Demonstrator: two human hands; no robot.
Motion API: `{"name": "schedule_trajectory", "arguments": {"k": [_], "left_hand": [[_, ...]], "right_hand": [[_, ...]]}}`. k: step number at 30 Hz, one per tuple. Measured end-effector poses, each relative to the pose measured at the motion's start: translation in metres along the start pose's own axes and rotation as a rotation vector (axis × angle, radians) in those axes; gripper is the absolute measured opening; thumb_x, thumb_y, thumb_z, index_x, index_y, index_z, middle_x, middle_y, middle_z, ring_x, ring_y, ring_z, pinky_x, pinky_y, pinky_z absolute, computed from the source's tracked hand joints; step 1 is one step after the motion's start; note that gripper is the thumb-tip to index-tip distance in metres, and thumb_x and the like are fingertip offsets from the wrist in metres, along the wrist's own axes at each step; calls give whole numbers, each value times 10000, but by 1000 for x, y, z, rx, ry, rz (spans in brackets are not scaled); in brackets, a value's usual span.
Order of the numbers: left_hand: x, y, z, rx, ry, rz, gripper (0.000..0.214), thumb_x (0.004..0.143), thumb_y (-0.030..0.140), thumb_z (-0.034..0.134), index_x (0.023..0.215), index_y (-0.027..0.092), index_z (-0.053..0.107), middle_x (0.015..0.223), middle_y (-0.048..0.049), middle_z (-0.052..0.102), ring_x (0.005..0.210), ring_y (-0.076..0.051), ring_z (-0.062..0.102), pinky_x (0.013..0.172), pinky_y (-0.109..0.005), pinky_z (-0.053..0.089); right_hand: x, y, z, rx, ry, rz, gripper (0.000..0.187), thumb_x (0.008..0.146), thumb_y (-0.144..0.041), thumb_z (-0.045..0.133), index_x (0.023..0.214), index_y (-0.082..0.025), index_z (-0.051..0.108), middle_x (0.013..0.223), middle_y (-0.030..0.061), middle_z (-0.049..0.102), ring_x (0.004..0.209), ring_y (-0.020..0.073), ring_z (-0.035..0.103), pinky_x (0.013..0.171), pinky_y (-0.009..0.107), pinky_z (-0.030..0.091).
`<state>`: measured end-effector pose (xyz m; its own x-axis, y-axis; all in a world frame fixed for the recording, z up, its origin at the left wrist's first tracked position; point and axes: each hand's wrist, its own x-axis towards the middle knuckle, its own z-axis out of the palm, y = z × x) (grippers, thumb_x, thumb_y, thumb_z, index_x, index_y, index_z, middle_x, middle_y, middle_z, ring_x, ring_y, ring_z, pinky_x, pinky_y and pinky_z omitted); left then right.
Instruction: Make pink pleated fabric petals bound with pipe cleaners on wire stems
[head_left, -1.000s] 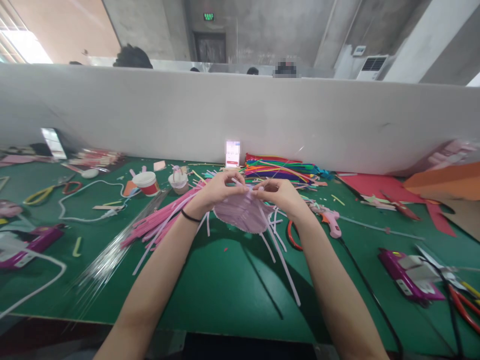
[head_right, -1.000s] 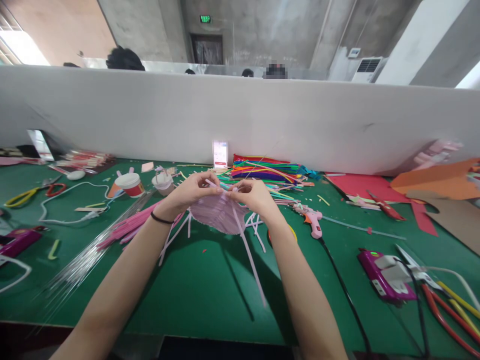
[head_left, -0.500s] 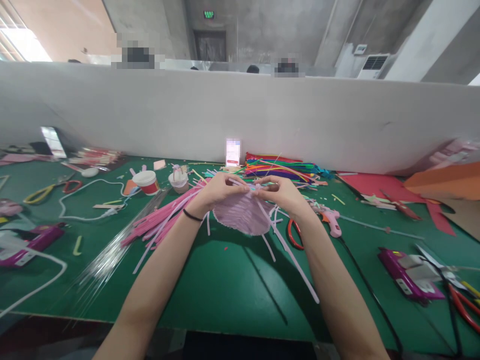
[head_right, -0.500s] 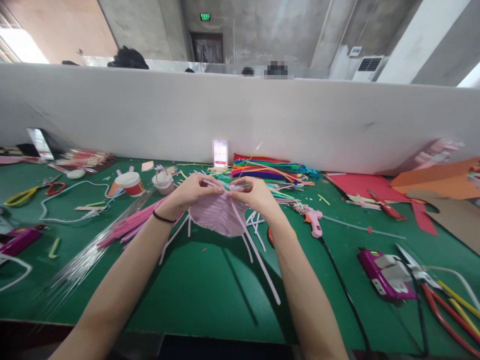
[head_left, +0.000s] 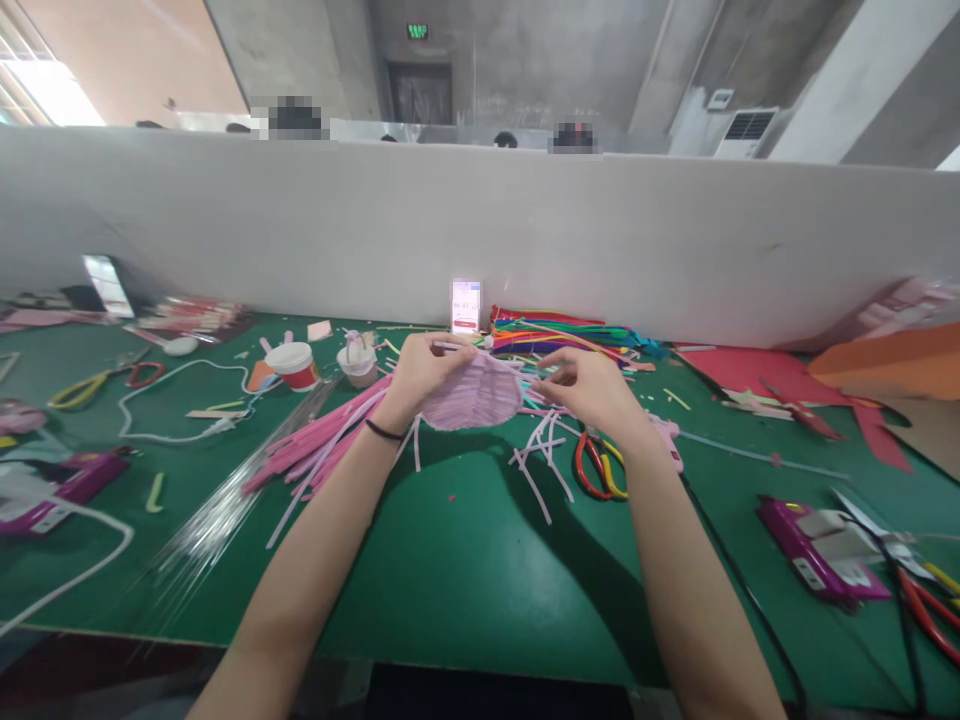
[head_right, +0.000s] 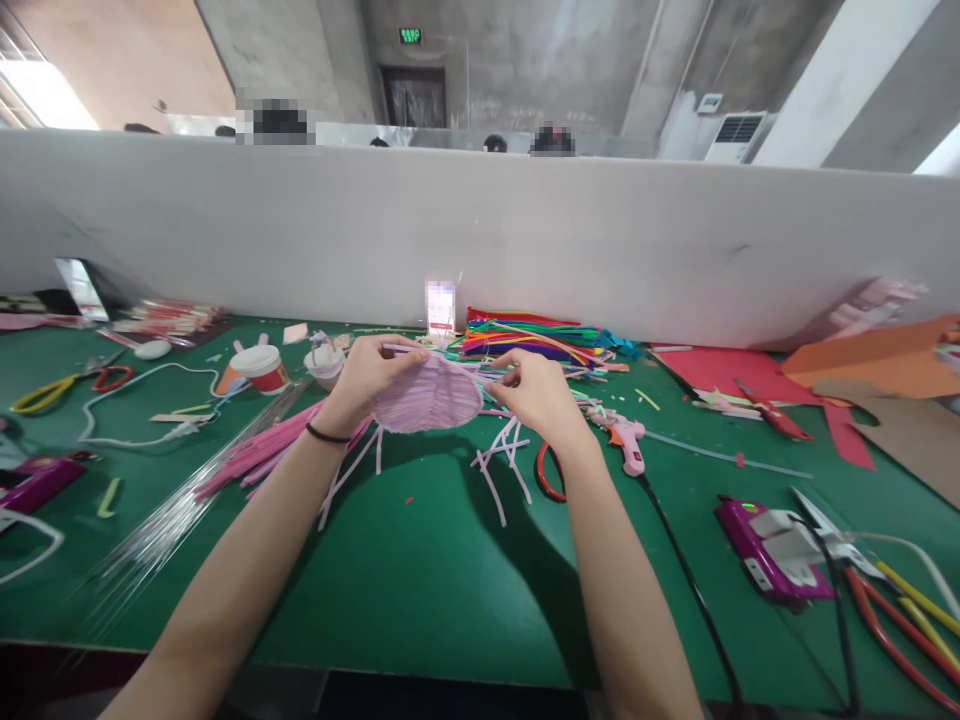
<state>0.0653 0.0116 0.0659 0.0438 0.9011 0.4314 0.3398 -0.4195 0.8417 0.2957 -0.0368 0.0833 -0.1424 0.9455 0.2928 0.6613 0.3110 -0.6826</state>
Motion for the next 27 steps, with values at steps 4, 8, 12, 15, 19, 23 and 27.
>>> {"name": "schedule_trajectory", "arguments": {"k": [4, 8, 12, 15, 19, 23, 27], "left_hand": [[1, -2, -1, 72, -6, -3, 262, 677, 397, 699, 769, 158, 753, 756, -65, 739, 657, -184, 644, 551, -259, 460], [1, -3, -1, 77, -12, 0, 256, 689, 390, 700, 776, 154, 751, 766, -65, 742, 663, -187, 650, 550, -254, 454], [1, -5, 0, 50, 44, 16, 275, 691, 395, 714, 810, 150, 750, 788, -62, 741, 682, -190, 654, 558, -250, 457], [3, -8, 0, 3, 53, 40, 271, 701, 390, 712, 826, 153, 748, 805, -57, 742, 709, -191, 660, 577, -246, 469], [3, -10, 0, -35, 40, 41, 301, 703, 415, 708, 843, 151, 743, 821, -62, 745, 728, -203, 667, 586, -252, 490], [2, -9, 0, -50, 39, 38, 310, 701, 428, 710, 842, 154, 743, 843, -68, 748, 740, -209, 674, 594, -254, 503], [2, -10, 1, -49, 52, 44, 294, 703, 421, 710, 832, 159, 743, 836, -67, 749, 737, -205, 676, 608, -259, 513]], "right_hand": [[-1, 5, 0, -351, 81, -216, 130, 805, -145, 596, 817, -192, 717, 786, 83, 709, 785, 242, 607, 747, 401, 456], [3, 8, 8, -527, 354, -374, 214, 823, -93, 529, 819, -199, 715, 844, 108, 662, 902, 286, 528, 796, 453, 422], [5, 1, 13, -385, 374, -489, 280, 867, -80, 435, 963, -188, 675, 945, 112, 614, 939, 251, 540, 820, 408, 454], [2, -9, 19, -278, 339, -598, 275, 876, -80, 429, 981, -197, 655, 978, 104, 611, 991, 235, 545, 875, 391, 455], [-2, -20, 32, -170, 230, -666, 250, 863, -83, 462, 955, -222, 648, 975, 81, 613, 981, 212, 565, 866, 364, 473], [-4, -24, 42, -114, 163, -688, 232, 853, -78, 476, 936, -222, 638, 1002, 68, 618, 973, 194, 573, 867, 351, 480], [-4, -24, 49, -106, 128, -715, 220, 853, -76, 482, 930, -212, 637, 996, 74, 621, 968, 193, 568, 873, 358, 479]]}}
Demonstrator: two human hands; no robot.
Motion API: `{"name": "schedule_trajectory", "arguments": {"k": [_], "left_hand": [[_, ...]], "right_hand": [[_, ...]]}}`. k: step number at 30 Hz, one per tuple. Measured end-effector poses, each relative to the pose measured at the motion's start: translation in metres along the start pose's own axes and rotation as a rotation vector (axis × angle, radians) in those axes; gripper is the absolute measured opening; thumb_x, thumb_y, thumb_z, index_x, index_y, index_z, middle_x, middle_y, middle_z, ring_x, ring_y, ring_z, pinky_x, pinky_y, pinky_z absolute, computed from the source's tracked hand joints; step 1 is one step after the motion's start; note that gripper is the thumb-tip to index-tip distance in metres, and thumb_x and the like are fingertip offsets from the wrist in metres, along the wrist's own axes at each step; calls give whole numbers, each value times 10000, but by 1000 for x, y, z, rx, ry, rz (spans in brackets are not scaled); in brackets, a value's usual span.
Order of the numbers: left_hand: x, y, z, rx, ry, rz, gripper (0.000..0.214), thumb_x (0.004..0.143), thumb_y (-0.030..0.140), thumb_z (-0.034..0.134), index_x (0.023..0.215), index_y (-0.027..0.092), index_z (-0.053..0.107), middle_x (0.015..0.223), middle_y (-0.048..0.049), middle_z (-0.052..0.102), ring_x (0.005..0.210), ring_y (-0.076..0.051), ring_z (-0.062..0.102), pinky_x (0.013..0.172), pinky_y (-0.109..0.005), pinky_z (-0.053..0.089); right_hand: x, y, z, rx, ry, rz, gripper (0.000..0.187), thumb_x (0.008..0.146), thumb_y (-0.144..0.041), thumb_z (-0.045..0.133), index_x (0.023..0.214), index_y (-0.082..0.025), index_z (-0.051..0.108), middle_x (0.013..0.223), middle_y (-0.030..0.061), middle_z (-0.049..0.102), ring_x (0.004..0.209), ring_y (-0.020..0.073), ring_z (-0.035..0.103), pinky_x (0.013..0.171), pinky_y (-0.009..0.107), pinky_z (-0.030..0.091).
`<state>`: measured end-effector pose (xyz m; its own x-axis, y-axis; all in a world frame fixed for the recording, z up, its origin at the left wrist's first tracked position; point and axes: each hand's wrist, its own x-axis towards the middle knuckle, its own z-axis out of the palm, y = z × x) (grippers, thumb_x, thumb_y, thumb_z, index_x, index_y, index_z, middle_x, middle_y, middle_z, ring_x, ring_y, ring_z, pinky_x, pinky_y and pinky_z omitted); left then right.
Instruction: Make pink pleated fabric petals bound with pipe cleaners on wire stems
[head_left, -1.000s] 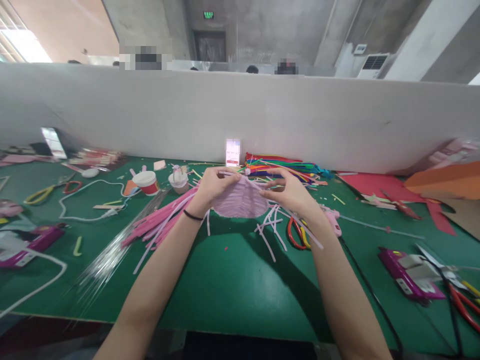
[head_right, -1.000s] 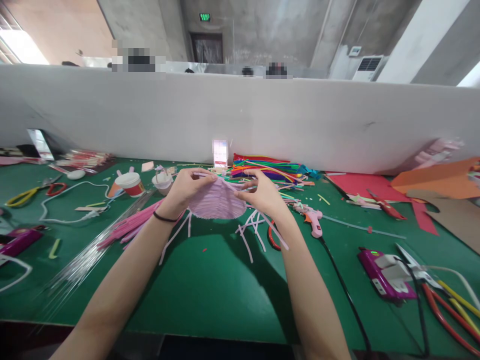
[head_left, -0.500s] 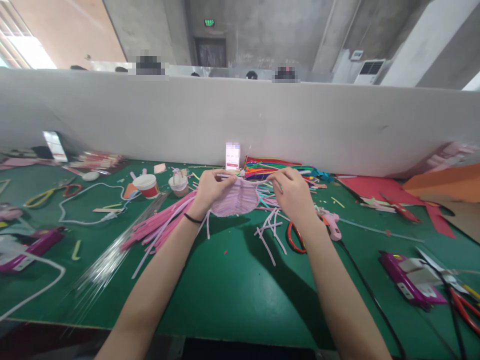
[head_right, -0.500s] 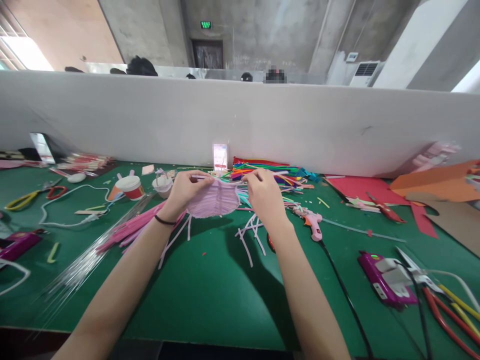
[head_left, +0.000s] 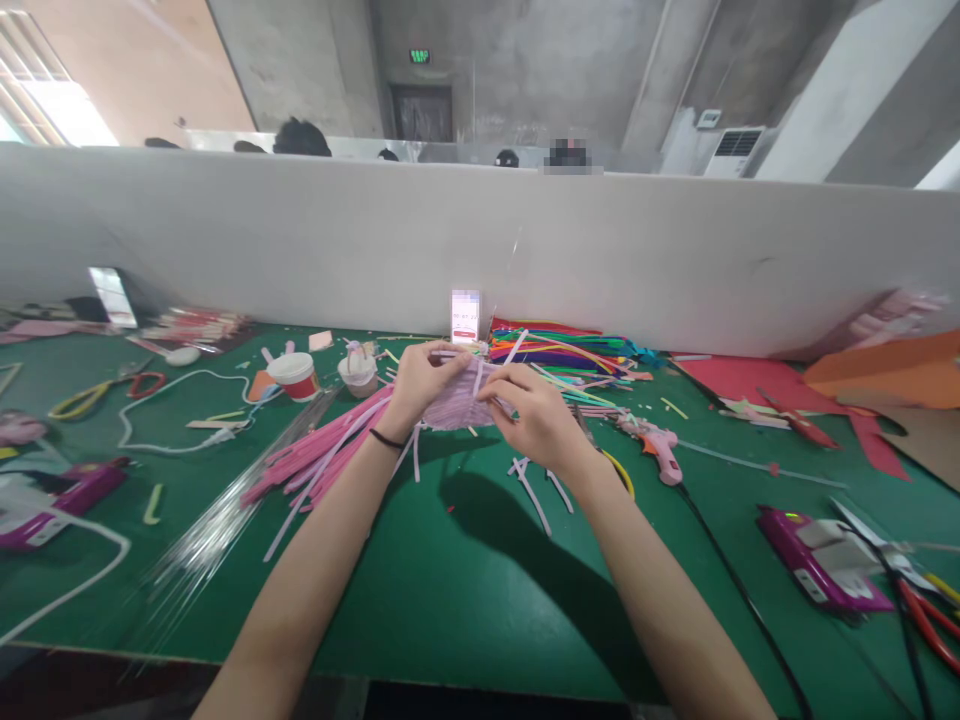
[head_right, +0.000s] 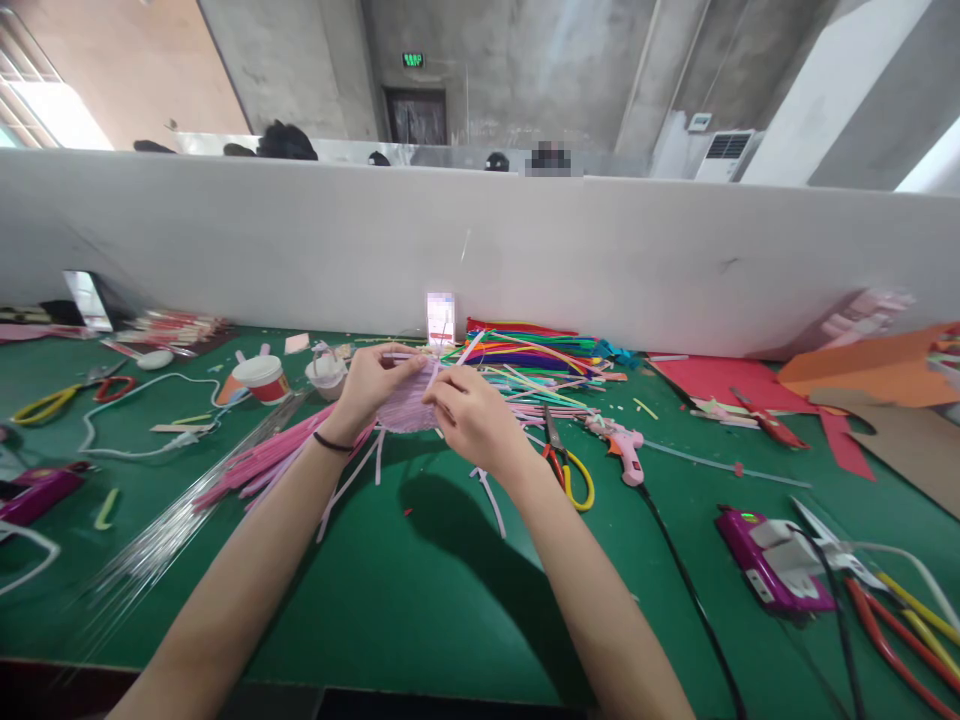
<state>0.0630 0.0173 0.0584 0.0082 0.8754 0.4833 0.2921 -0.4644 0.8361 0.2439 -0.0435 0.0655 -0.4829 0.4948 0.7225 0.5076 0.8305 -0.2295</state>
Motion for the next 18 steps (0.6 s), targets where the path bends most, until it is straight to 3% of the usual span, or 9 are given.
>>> {"name": "schedule_trajectory", "arguments": {"k": [12, 18], "left_hand": [[2, -2, -3, -20, -8, 23, 301, 723, 418, 698, 856, 151, 741, 870, -79, 750, 785, -217, 685, 665, -277, 527], [5, -5, -6, -28, -12, -1, 323, 700, 430, 715, 847, 144, 741, 837, -81, 746, 749, -210, 675, 606, -256, 505]], "right_hand": [[-1, -1, 10, 96, -42, 20, 211, 851, -77, 495, 934, -205, 641, 983, 76, 631, 936, 185, 584, 843, 328, 484], [0, 4, 1, 104, 13, 54, 219, 839, -75, 507, 931, -206, 656, 964, 65, 654, 930, 180, 604, 857, 320, 486]]}}
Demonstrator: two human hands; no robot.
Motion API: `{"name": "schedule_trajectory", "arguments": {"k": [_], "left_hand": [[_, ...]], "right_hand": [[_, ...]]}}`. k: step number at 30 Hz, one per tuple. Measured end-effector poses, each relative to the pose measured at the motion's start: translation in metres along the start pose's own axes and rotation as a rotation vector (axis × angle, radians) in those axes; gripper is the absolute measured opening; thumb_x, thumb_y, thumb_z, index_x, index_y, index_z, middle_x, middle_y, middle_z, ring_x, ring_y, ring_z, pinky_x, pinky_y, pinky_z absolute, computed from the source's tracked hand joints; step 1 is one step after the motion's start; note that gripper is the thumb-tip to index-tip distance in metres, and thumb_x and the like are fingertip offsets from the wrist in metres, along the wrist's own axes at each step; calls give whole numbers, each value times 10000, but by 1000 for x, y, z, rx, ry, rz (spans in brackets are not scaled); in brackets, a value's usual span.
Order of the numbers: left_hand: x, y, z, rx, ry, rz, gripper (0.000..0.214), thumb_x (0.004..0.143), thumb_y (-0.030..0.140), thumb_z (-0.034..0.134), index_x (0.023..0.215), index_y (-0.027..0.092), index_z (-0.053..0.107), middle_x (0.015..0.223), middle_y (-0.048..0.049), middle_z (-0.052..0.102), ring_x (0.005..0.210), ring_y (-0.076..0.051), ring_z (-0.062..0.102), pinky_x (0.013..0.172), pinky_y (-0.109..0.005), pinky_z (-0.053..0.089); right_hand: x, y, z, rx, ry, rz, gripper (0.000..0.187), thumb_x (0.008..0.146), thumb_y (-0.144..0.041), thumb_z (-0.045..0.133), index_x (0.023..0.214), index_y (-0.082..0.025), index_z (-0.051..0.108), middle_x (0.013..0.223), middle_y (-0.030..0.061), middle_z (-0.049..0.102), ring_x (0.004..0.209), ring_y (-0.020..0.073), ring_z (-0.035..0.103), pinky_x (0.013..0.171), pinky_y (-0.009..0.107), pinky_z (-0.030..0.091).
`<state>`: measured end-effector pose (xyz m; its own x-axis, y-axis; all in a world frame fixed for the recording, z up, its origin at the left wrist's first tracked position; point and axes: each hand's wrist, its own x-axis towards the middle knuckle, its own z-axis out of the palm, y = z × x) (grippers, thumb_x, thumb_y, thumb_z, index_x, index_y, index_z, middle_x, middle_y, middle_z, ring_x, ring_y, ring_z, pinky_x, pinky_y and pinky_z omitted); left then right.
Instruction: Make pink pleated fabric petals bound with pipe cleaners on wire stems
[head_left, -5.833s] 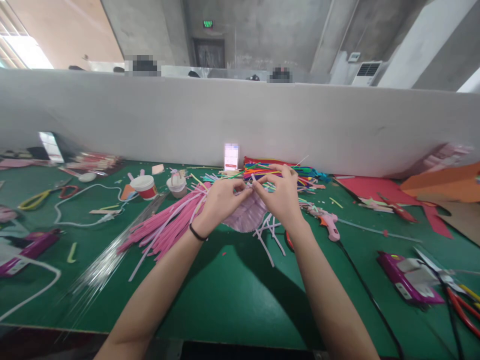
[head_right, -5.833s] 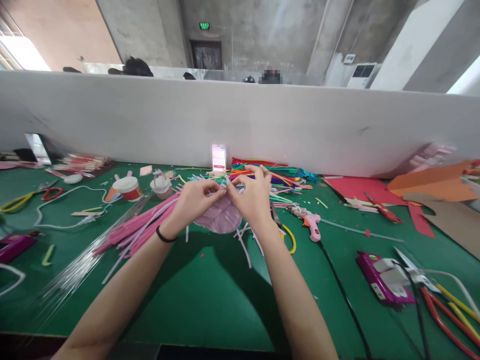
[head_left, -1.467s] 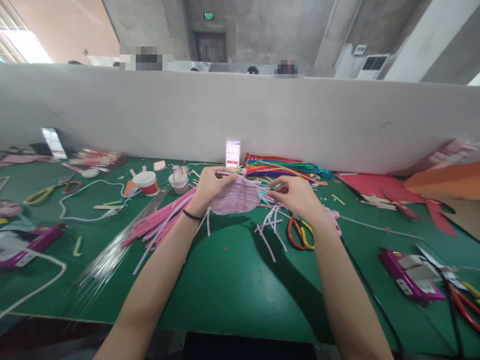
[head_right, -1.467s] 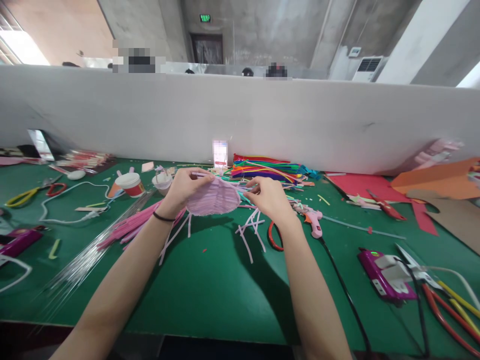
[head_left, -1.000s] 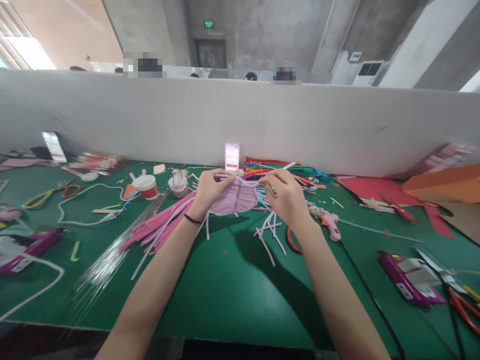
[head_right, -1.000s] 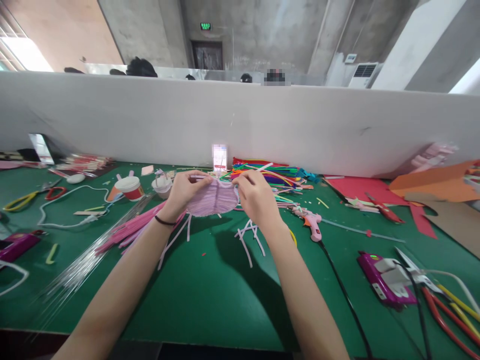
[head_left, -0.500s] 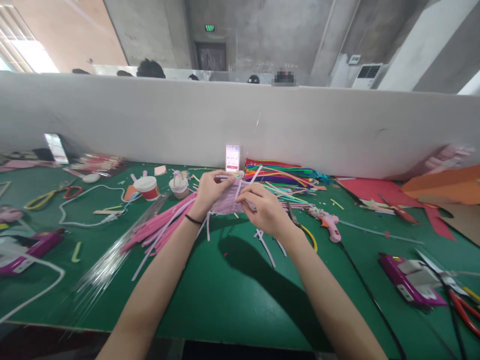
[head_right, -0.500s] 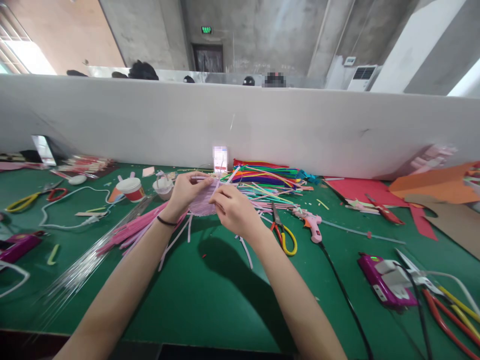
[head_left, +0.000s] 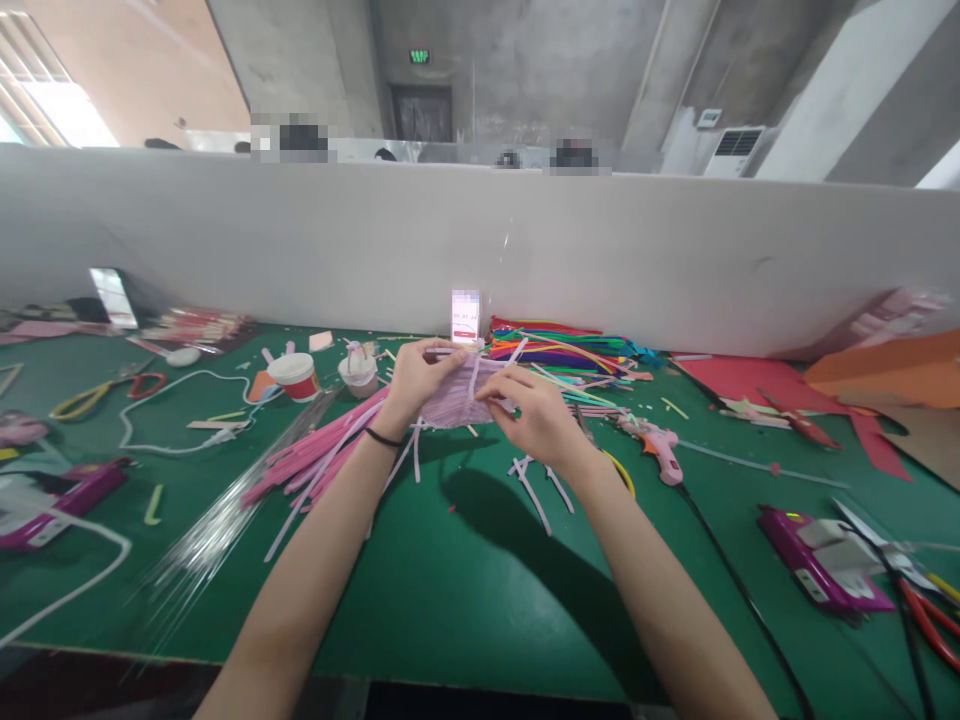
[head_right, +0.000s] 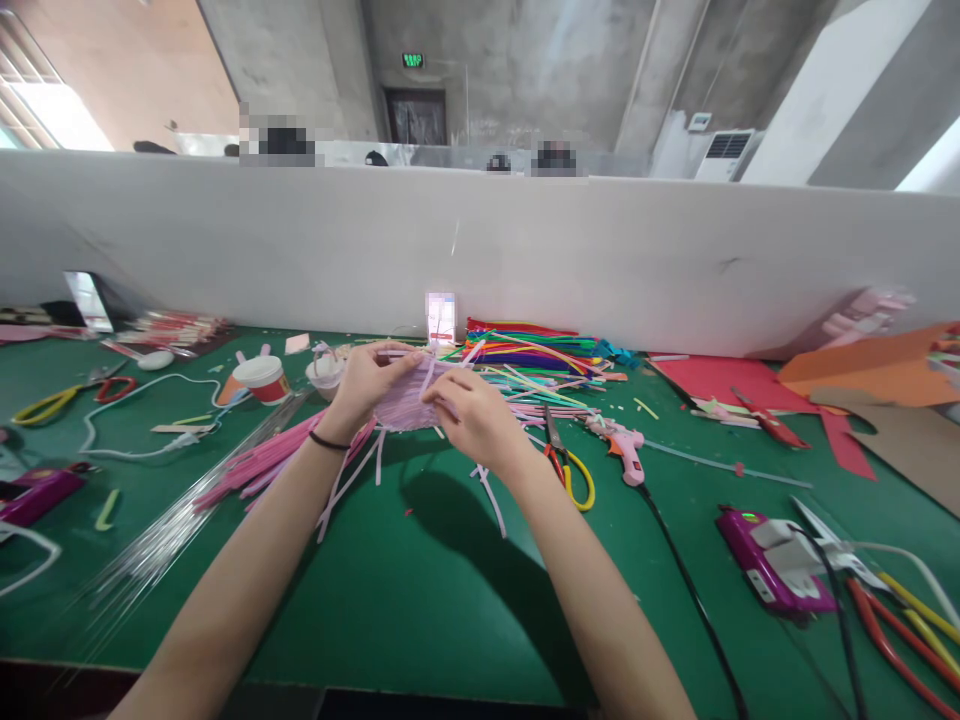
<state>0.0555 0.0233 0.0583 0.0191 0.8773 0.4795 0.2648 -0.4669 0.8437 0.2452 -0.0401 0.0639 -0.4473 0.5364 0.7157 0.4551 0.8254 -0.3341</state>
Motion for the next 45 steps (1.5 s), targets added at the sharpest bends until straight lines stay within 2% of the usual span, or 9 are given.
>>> {"name": "schedule_trajectory", "arguments": {"k": [10, 16, 19, 23, 26, 31, 37, 42, 45], "left_hand": [[-3, 15, -4, -123, -66, -150, 334, 637, 391, 779, 841, 129, 740, 730, -59, 716, 627, -145, 610, 530, -215, 427], [-7, 24, -3, -235, -133, -234, 282, 625, 346, 793, 817, 147, 737, 761, -47, 714, 656, -135, 611, 571, -217, 447], [-9, 27, -2, -289, -210, -259, 236, 626, 328, 794, 775, 155, 733, 767, -34, 709, 661, -126, 611, 587, -212, 451], [-10, 31, -2, -346, -245, -259, 194, 630, 308, 793, 730, 156, 727, 754, -24, 702, 668, -117, 609, 608, -207, 454], [-10, 33, -4, -340, -206, -246, 209, 623, 309, 796, 754, 159, 733, 751, -25, 705, 671, -122, 614, 614, -213, 460], [-8, 34, -7, -261, -132, -210, 227, 606, 310, 806, 766, 161, 743, 724, -24, 703, 644, -115, 606, 583, -206, 451], [-5, 30, -13, -233, -74, -219, 264, 612, 339, 792, 796, 155, 745, 742, -46, 713, 655, -139, 622, 573, -225, 455], [-4, 30, -16, -111, -59, -176, 275, 623, 355, 787, 797, 146, 747, 739, -52, 709, 644, -133, 606, 560, -222, 437], [-6, 31, -13, -40, -96, -115, 264, 650, 367, 770, 791, 145, 743, 743, -51, 709, 634, -129, 598, 549, -218, 426]], "right_hand": [[-1, 28, -36, -27, 308, 158, 187, 844, -137, 534, 869, -219, 700, 926, 41, 713, 933, 193, 646, 886, 363, 498], [-5, 32, -41, 284, 365, 287, 365, 824, -135, 535, 1176, -232, 550, 1141, 67, 643, 1077, 182, 598, 909, 342, 488], [-4, 31, -43, 384, 205, 297, 441, 842, -172, 538, 1273, -255, 498, 1299, 62, 573, 1209, 186, 521, 973, 344, 443], [-3, 30, -45, 305, -8, 296, 270, 870, -237, 519, 1092, -223, 672, 1099, 42, 697, 1035, 212, 630, 889, 331, 472], [-5, 35, -45, 58, -26, 308, 275, 870, -210, 495, 1014, -211, 729, 946, 39, 742, 915, 232, 675, 810, 315, 481], [-12, 47, -51, -279, -92, 385, 337, 881, -169, 472, 1128, -226, 694, 1064, 71, 720, 950, 249, 678, 806, 300, 478], [-17, 59, -63, -523, -180, 500, 367, 869, -119, 453, 1142, -194, 687, 1005, 98, 734, 899, 235, 694, 802, 280, 478], [-20, 55, -68, -462, -305, 578, 311, 845, -115, 491, 1022, -192, 735, 976, 102, 740, 960, 263, 677, 861, 328, 472], [-19, 40, -69, -168, -354, 584, 413, 783, -207, 639, 1195, -236, 639, 1107, 79, 702, 1048, 258, 639, 877, 344, 488]]}}
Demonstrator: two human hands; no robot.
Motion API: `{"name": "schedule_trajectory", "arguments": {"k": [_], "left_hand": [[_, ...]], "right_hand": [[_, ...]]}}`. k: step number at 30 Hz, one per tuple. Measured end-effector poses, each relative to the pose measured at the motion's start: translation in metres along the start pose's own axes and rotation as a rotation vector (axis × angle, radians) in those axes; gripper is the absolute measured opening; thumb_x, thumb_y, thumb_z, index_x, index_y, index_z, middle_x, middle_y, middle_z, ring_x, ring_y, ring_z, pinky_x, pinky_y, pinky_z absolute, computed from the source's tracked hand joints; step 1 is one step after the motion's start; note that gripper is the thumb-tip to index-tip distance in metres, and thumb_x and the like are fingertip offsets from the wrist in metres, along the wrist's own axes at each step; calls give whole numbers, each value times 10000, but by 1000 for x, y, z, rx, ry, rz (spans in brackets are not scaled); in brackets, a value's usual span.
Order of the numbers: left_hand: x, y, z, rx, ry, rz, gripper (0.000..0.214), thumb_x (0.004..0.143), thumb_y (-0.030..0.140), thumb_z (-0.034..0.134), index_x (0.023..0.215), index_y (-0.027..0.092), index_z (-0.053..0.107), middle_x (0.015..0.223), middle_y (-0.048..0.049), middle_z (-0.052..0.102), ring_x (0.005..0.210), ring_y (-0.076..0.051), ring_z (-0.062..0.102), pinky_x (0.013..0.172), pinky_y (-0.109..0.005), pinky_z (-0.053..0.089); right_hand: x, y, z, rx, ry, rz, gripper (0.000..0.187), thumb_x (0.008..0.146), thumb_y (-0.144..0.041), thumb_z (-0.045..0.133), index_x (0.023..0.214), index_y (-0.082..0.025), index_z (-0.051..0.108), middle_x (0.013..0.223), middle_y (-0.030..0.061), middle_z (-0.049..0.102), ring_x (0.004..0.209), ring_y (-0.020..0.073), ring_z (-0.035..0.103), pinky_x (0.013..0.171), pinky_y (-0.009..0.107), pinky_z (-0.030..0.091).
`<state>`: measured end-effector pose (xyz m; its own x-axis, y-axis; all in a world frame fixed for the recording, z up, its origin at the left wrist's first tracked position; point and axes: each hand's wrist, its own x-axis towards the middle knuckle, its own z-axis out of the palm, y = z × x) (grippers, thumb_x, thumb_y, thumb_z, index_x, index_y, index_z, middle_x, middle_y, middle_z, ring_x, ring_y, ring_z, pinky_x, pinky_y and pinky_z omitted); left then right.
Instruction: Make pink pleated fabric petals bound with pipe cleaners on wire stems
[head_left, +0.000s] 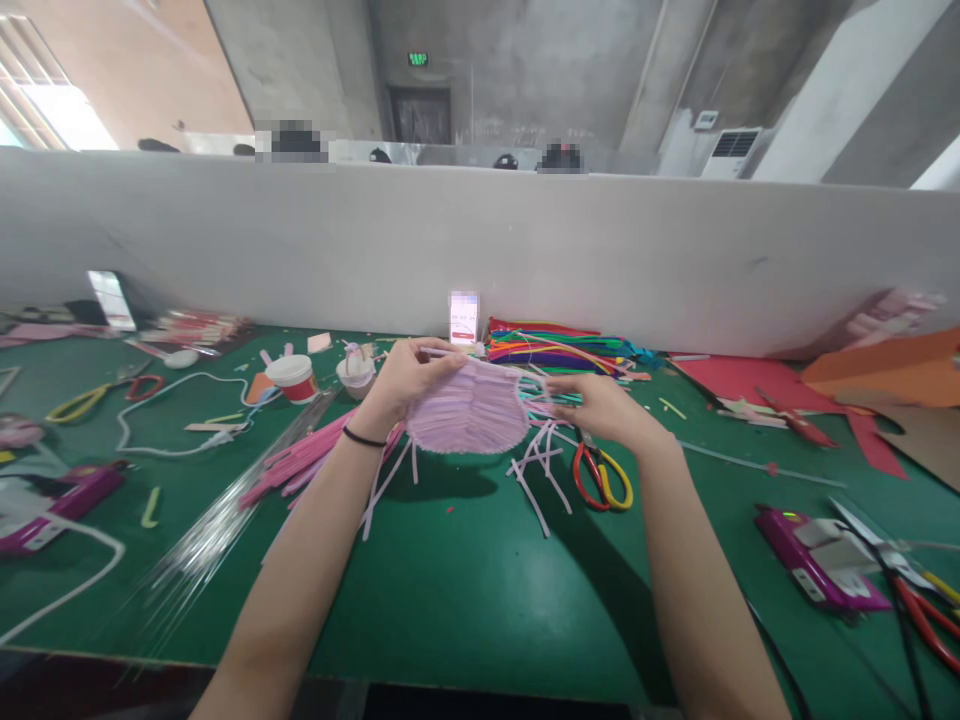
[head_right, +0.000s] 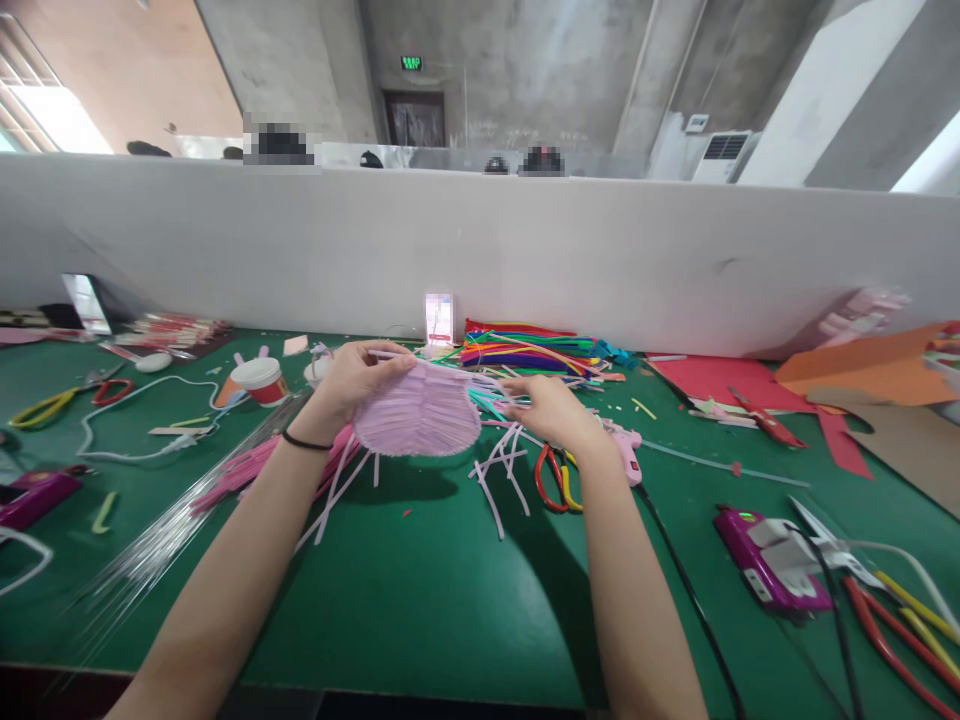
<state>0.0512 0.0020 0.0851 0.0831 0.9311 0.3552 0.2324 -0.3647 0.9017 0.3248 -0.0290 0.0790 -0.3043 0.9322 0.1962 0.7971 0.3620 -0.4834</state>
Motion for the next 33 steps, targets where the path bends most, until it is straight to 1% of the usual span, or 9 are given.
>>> {"name": "schedule_trajectory", "arguments": {"k": [2, 4, 7, 9, 11, 16, 21, 27, 33], "left_hand": [[-1, 1, 3, 51, -42, 41, 253, 673, 374, 753, 785, 148, 739, 746, -48, 708, 633, -127, 598, 545, -213, 423], [-3, 1, 7, 59, -85, 69, 252, 687, 384, 741, 782, 151, 729, 748, -44, 708, 633, -128, 602, 547, -210, 428], [-9, -3, 13, 20, -122, 78, 264, 685, 399, 741, 779, 154, 713, 746, -40, 709, 643, -141, 620, 564, -218, 449], [-17, -10, 18, 14, -117, 91, 259, 688, 400, 739, 778, 159, 710, 772, -45, 718, 690, -162, 642, 606, -232, 474], [-29, -20, 22, 34, -77, 107, 247, 713, 408, 714, 771, 167, 712, 800, -52, 725, 743, -183, 658, 666, -253, 498], [-61, -44, 26, 29, -10, 85, 212, 730, 380, 698, 775, 173, 704, 832, -54, 726, 796, -201, 663, 726, -272, 507], [-72, -59, 28, -15, -61, -19, 184, 735, 352, 694, 764, 170, 683, 823, -57, 727, 811, -206, 665, 737, -284, 500], [-70, -49, 21, -158, -122, -147, 207, 688, 331, 727, 665, 161, 610, 921, -91, 741, 904, -245, 679, 778, -321, 507], [-63, -34, 5, 16, -207, -162, 217, 699, 324, 716, 876, 205, 752, 931, -69, 747, 890, -234, 679, 752, -294, 518]], "right_hand": [[-2, -10, 0, 243, -67, -47, 593, 759, -301, 693, 1323, -278, 512, 1157, 61, 676, 1057, 230, 628, 832, 331, 521], [-1, -18, 3, 397, -59, -68, 548, 770, -385, 685, 1287, -282, 533, 1133, 60, 673, 1023, 210, 627, 797, 328, 535], [6, -22, 15, 397, 82, -81, 306, 783, -464, 654, 986, -238, 697, 1028, 64, 678, 952, 204, 622, 806, 346, 514], [10, -20, 28, 398, 147, -66, 277, 798, -481, 626, 849, -225, 720, 924, 53, 686, 897, 202, 626, 765, 332, 507], [10, -18, 43, 390, 190, -34, 260, 735, -465, 691, 776, -210, 721, 875, 49, 683, 822, 196, 627, 691, 307, 499], [-2, -16, 70, 599, 50, -5, 240, 757, -406, 673, 809, -175, 715, 759, 38, 708, 689, 167, 648, 633, 270, 497], [-9, -15, 88, 651, 93, 47, 216, 755, -370, 666, 815, -171, 721, 791, 49, 726, 705, 175, 657, 665, 285, 510], [-13, -17, 101, 753, 109, 38, 228, 751, -380, 673, 848, -178, 718, 820, 42, 730, 707, 164, 654, 629, 264, 502], [-17, -27, 98, 670, 149, -43, 162, 785, -328, 642, 831, -192, 717, 837, 34, 728, 751, 165, 657, 665, 265, 500]]}}
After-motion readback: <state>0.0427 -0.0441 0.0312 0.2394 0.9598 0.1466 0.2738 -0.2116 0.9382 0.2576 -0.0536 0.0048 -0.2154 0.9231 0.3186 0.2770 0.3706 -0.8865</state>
